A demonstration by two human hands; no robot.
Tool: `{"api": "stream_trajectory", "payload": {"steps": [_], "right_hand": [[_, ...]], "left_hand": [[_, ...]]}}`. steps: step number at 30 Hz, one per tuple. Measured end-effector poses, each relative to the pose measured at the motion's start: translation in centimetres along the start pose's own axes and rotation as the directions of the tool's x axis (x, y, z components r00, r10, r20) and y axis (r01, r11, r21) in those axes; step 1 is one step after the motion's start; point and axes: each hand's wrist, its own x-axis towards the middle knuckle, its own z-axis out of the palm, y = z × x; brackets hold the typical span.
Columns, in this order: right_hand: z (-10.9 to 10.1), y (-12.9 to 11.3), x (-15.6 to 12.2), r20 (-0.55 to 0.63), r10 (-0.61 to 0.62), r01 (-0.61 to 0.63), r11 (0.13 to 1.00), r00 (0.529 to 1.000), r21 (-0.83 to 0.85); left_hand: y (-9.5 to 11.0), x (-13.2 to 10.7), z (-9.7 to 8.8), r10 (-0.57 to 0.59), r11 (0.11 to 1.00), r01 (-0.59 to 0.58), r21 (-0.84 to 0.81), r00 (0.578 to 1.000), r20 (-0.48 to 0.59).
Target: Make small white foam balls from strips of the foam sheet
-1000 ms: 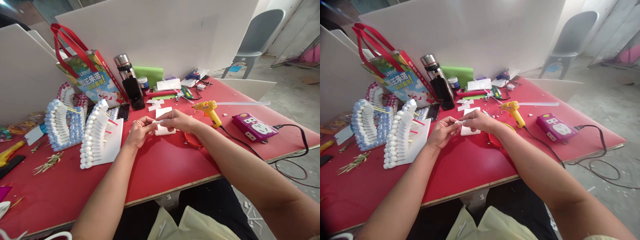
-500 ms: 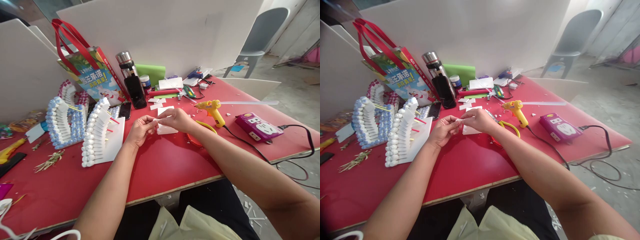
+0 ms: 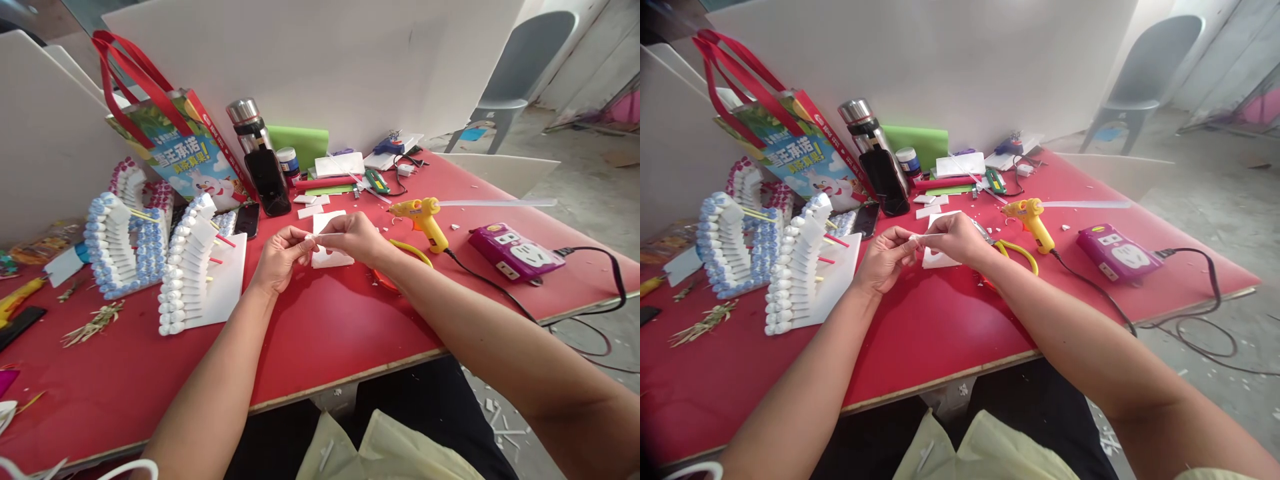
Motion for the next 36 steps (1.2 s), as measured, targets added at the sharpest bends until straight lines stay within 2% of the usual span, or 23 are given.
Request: {"api": "stream_trajectory", "payload": {"steps": [2,4,9,12,15,22,28,32,36], "right_hand": [[0.3,-0.2,-0.1,-0.096,-0.092,0.079,0.987,0.991,-0.138],[0.4,-0.3,-0.3,-0.130,-0.193,0.155,0.954,0.972,-0.257],[0.0,-0.2,-0.5,0.023,-0.383,0.365,0.859,0.924,-0.359],[-0.5,0.0,-0.4,0.113,-0.434,0.439,0.797,0.894,-0.415],[-0.8,0.2,-0.3,0.168,-0.434,0.462,0.774,0.885,-0.433],[-0.9,0.0,-0.3,0.171,-0.379,0.416,0.843,0.909,-0.341],[-0.8,-0.4,-0.5,0.139,-0.284,0.314,0.901,0.949,-0.299],[-0.9,-0.3,-0.5,0.141,-0.293,0.323,0.892,0.946,-0.315],[-1.2,-0.2,-0.4,0.195,-0.308,0.357,0.875,0.931,-0.328]], "left_hand": [[-0.2,0.0,0.3,0.047,0.998,-0.045,0.036,0.998,-0.050],[-0.3,0.1,0.5,0.104,0.992,-0.096,0.083,0.991,-0.089],[-0.2,0.1,0.1,0.135,0.981,-0.121,0.150,0.986,-0.094],[0.0,0.0,-0.2,0.150,0.970,-0.129,0.207,0.985,-0.087],[0.1,-0.1,-0.4,0.137,0.961,-0.123,0.246,0.990,-0.038],[0.3,-0.2,-0.4,0.071,0.974,-0.072,0.214,0.997,0.012],[0.2,-0.4,-0.1,0.132,0.952,-0.124,0.280,0.991,-0.010],[0.1,-0.5,0.3,0.171,0.934,-0.157,0.321,0.985,-0.017],[-0.1,-0.6,0.4,0.184,0.917,-0.165,0.364,0.983,-0.018]]}}
